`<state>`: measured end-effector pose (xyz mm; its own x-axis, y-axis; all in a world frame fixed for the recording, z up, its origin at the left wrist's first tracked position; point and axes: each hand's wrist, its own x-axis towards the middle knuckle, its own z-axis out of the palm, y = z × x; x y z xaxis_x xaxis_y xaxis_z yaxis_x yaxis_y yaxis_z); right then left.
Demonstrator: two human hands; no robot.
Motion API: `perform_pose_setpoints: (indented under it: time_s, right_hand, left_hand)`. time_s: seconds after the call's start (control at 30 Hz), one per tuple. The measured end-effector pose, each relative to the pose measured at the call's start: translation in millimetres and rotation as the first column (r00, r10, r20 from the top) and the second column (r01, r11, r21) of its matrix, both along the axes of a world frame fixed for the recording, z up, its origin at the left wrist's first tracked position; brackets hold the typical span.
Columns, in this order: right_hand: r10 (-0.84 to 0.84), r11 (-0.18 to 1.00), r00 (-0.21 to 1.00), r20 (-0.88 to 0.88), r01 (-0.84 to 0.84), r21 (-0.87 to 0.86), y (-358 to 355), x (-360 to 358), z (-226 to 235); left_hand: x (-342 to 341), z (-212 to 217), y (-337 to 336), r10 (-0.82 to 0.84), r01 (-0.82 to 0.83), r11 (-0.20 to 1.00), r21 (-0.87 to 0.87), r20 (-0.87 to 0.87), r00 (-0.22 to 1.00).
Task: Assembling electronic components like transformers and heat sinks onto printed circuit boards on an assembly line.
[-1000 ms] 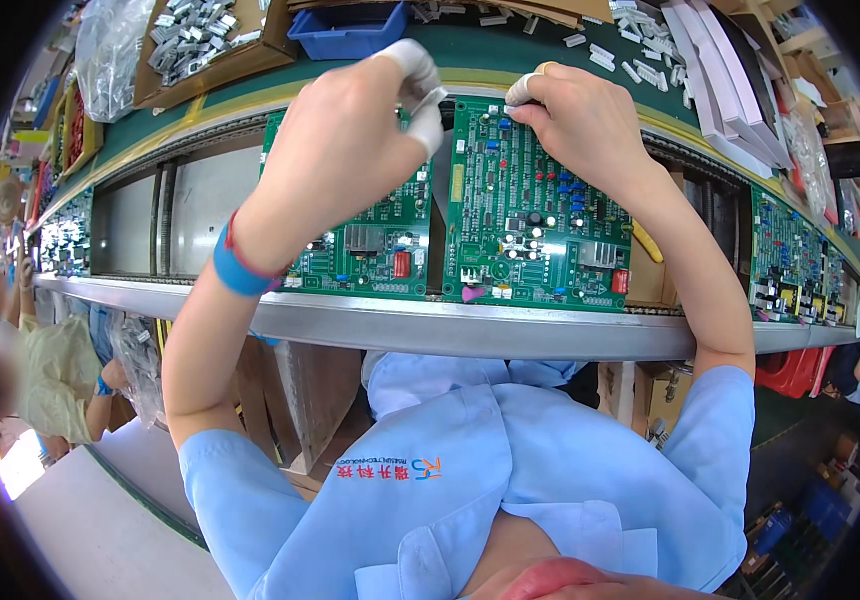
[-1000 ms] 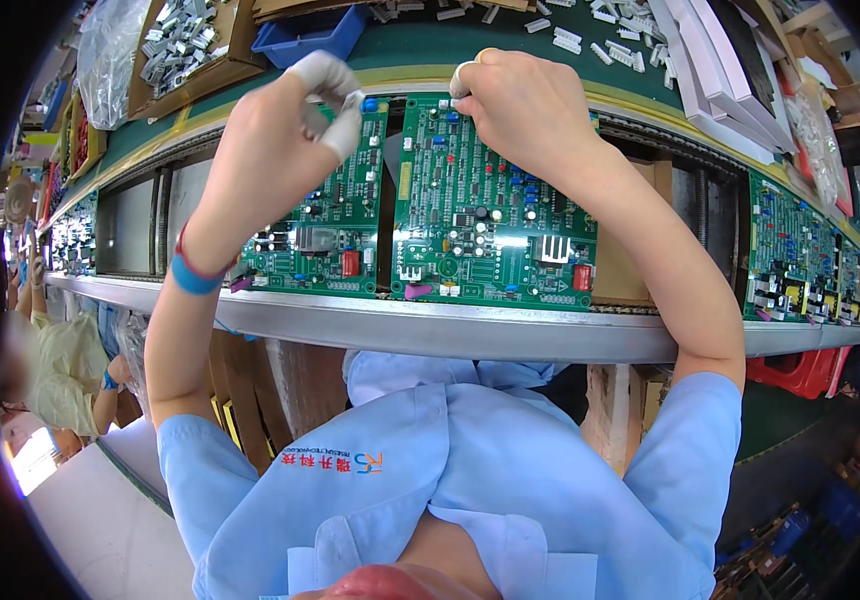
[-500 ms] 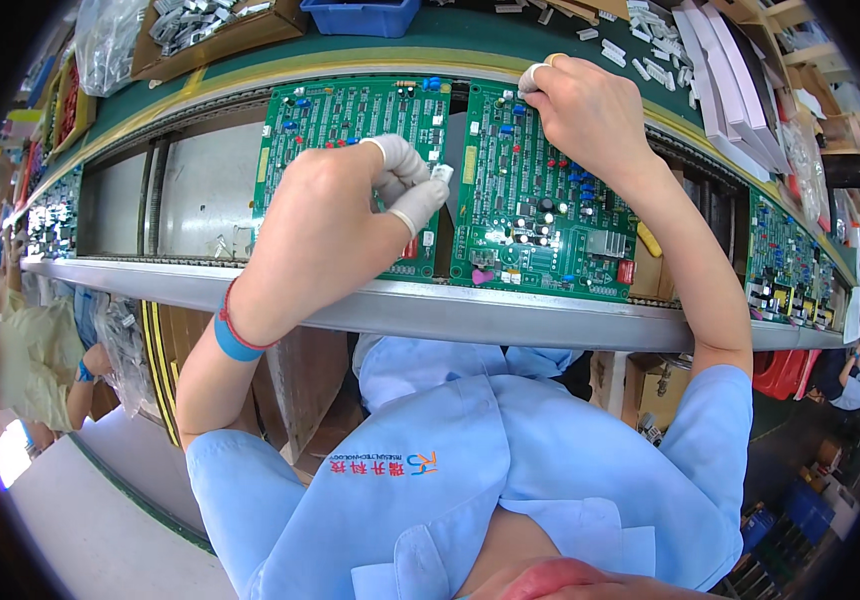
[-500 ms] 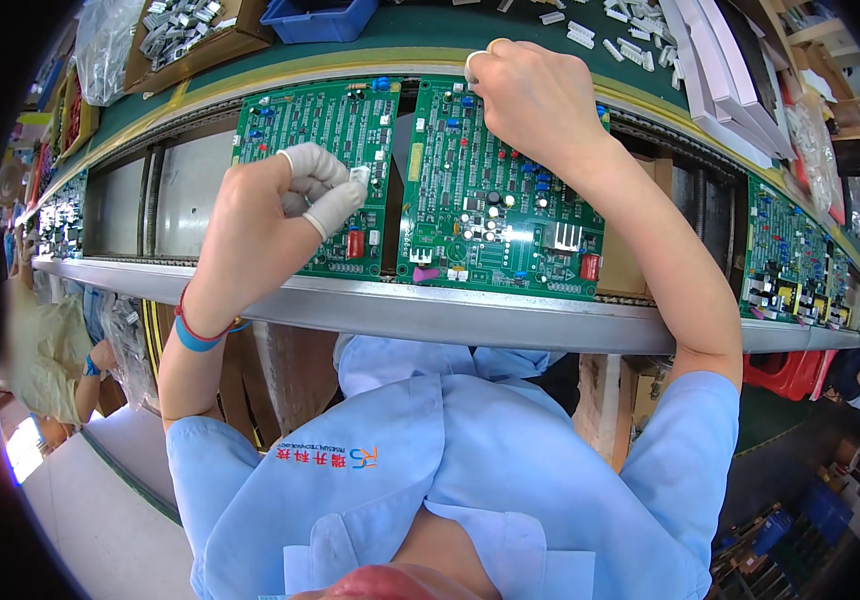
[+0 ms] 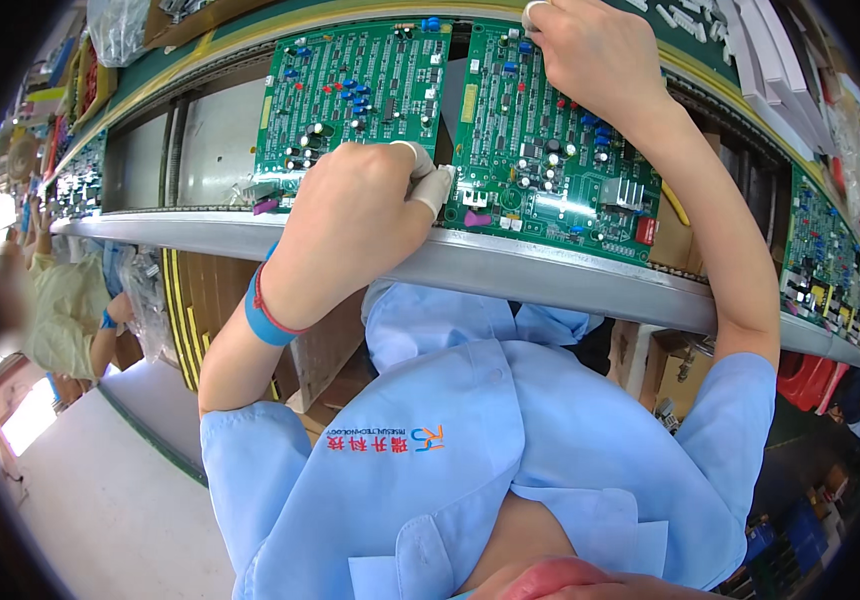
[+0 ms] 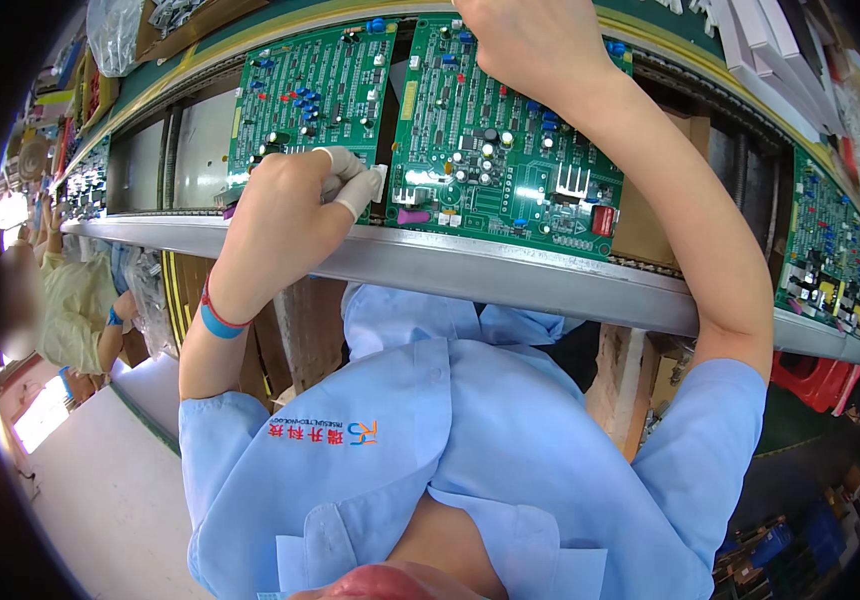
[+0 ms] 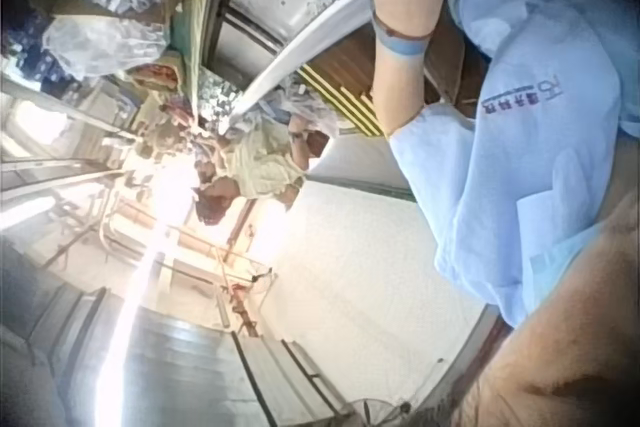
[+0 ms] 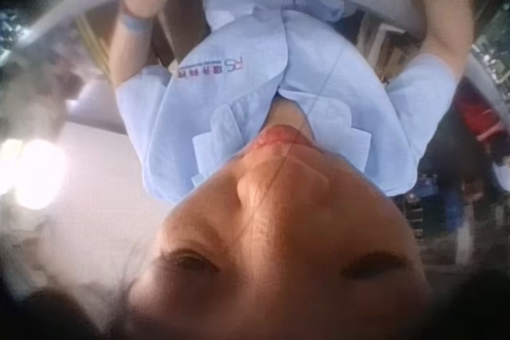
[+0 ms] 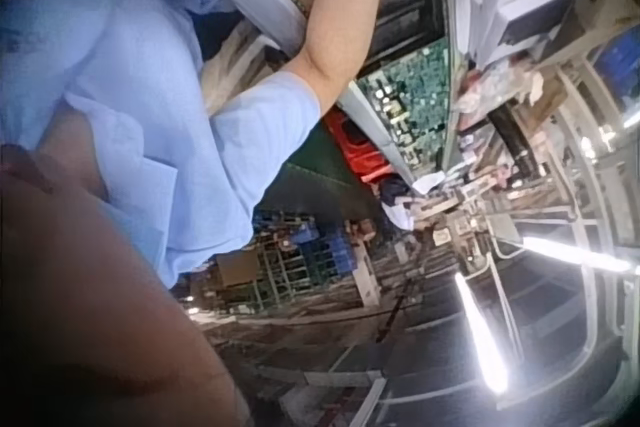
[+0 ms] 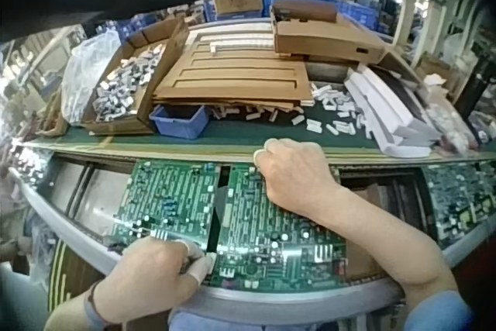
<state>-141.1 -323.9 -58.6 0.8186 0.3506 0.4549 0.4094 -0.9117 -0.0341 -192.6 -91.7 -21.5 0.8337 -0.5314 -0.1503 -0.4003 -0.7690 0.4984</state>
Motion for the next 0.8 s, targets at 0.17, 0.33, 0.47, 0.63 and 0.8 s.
perform_pose_setpoints:
  time_s: [0.17,0.33,0.47,0.63,0.8]
  right_hand:
    - [0.045,0.999,0.999,-0.012,-0.044,0.03,-4,-1,-3]
    - [0.013,1.0,0.997,-0.081,-0.012,0.004,-7,-2,-3]
    - [-0.02,1.0,0.972,-0.233,0.023,0.012,-7,-4,16]
    - [-0.195,0.981,0.973,-0.121,0.194,-0.018,-29,4,28]
    - [-0.415,0.905,0.909,-0.032,0.408,-0.118,-63,14,11]
  left_hand:
    - [2,-10,-10,-0.06,0.054,0.995,0.085,0.066,0.996]
    - [2,-8,-18,-0.072,0.064,0.987,0.148,0.05,0.996]
    - [4,-5,-22,-0.069,0.067,0.983,0.169,0.003,0.998]
    - [6,-2,-22,-0.067,0.07,0.978,0.198,-0.018,0.998]
    - [8,-4,-22,-0.092,0.091,0.974,0.208,-0.006,0.996]
